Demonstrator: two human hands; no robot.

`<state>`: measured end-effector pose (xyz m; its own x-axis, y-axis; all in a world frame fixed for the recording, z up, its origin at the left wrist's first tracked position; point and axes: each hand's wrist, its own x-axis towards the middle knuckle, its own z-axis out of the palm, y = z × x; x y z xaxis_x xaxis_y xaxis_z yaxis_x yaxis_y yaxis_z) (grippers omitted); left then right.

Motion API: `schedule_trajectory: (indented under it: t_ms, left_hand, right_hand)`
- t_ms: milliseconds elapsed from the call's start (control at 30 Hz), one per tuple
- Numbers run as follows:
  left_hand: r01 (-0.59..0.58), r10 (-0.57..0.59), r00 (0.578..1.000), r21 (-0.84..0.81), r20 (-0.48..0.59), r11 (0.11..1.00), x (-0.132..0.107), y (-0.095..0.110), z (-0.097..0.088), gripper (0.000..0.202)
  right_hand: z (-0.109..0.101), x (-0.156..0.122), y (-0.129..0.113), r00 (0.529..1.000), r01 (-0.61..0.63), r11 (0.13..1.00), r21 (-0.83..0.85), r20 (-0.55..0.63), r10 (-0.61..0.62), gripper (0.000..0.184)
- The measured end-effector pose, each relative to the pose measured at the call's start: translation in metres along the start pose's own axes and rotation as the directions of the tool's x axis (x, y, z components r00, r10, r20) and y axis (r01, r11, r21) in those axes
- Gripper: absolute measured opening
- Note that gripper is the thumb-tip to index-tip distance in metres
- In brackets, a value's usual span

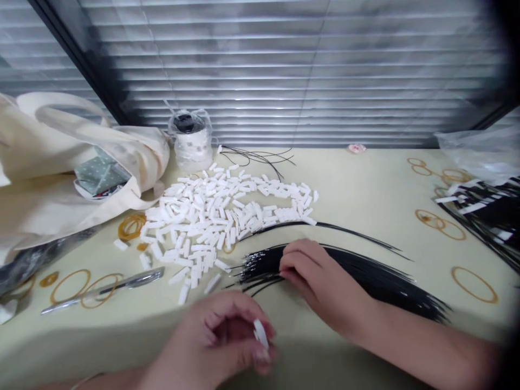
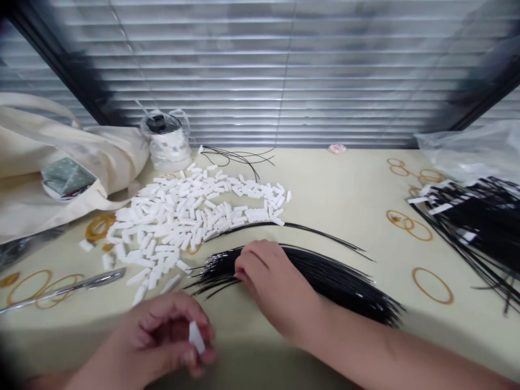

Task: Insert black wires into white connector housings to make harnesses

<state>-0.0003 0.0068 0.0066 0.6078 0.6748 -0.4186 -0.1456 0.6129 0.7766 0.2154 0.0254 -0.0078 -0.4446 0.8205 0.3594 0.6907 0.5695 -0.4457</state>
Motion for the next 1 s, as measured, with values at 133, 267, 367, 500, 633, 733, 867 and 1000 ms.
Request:
schedule_trajectory:
  t_ms: [133,267,367,500,633,733,867,1000]
  left_hand:
    - [-0.214,0.228,0.970,0.156,-0.079,0.964,0.007,0.016,-0.009,0.011]
    - [-0.183,0.190,0.978,0.090,-0.086,0.979,0.010,0.018,-0.013,0.012]
    - [-0.177,0.185,0.979,0.087,-0.084,0.980,0.010,0.016,-0.012,0.014]
    - [-0.171,0.180,0.979,0.096,-0.093,0.981,0.010,0.017,-0.010,0.016]
    - [-0.178,0.185,0.979,0.085,-0.084,0.980,0.011,0.018,-0.010,0.016]
    - [-0.178,0.185,0.979,0.085,-0.080,0.980,0.012,0.017,-0.010,0.017]
    - [-0.167,0.171,0.982,0.053,-0.085,0.984,0.012,0.016,-0.008,0.022]
    - [-0.177,0.180,0.980,0.044,-0.085,0.983,0.012,0.012,-0.007,0.025]
  right_hand:
    - [-0.007,0.000,0.000,0.999,-0.011,0.995,0.097,-0.051,0.016,0.012]
    - [-0.012,-0.002,-0.003,0.997,0.074,0.986,0.150,-0.027,-0.071,0.018]
    - [-0.018,0.001,-0.005,0.996,0.082,0.980,0.180,-0.058,-0.073,0.016]
    - [-0.027,0.005,-0.007,0.991,0.012,0.977,0.214,-0.136,0.018,0.014]
    - [-0.031,0.004,-0.005,0.987,0.000,0.975,0.222,-0.159,0.037,0.014]
    - [-0.032,0.003,-0.002,0.984,-0.012,0.978,0.206,-0.174,0.049,0.013]
    - [-0.035,0.004,0.000,0.982,0.041,0.984,0.175,-0.188,-0.008,0.012]
    - [-0.032,0.000,-0.001,0.985,0.156,0.982,0.108,-0.092,-0.146,0.016]
